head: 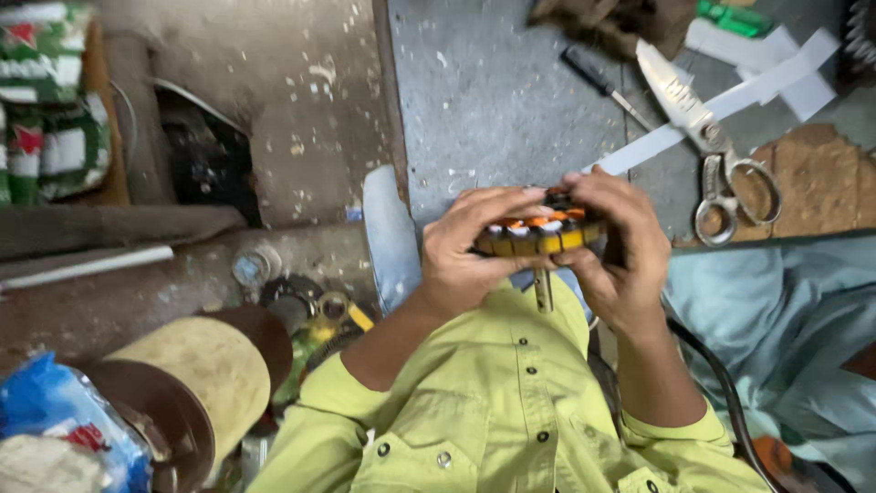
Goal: The person cuts small strips of white insulating material using scissors and inserts them into the slots of a motor stator. They repeatedly pick up the stator, place it on the workbench, and use a screwdriver to press the insulation into place.
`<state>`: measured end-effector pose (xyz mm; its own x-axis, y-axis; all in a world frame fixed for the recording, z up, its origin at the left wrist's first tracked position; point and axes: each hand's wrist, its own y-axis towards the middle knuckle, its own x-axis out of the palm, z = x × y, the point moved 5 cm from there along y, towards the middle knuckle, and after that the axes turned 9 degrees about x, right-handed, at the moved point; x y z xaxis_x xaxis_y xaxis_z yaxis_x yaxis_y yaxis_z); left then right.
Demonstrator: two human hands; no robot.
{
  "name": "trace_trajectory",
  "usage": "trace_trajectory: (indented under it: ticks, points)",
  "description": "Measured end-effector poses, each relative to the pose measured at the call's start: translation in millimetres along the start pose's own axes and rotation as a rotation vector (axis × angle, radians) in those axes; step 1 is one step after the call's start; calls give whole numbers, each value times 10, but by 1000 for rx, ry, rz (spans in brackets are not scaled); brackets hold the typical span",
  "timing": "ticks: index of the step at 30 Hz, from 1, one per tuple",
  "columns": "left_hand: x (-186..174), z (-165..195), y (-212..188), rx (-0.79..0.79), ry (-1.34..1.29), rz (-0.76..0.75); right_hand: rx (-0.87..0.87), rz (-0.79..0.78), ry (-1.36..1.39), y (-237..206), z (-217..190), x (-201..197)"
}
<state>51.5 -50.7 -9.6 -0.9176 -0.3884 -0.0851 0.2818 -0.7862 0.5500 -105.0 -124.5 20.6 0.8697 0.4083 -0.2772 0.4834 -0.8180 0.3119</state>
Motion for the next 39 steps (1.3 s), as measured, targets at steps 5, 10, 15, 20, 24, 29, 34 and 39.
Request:
trace_trajectory:
  ticks: [5, 10, 15, 20, 24, 29, 34, 39]
  points:
    - [-102, -178, 193, -429, -449, 110, -41, 195, 351, 182, 62, 73]
    - [-338, -1, 434, -232, -59, -169, -169, 244, -176, 130, 27, 73]
    - [-299, 83, 532, -196, -75, -214, -191, 197, -155, 125, 57, 51]
    - [-263, 53, 479, -244, -103, -202, -235, 142, -149, 113, 90, 63]
    - [-251, 58, 359, -227, -112, -99, -393, 106, -345, 120, 0, 66]
    - [-247, -88, 397, -365, -222, 11, -321, 19, -442, 369, -166, 92]
    - [-414, -408, 858, -263, 84, -58, -99, -77, -329, 627, -184, -116]
    - [-462, -568, 1020, -267, 503, -100, 217, 190, -643, 273, -4, -934]
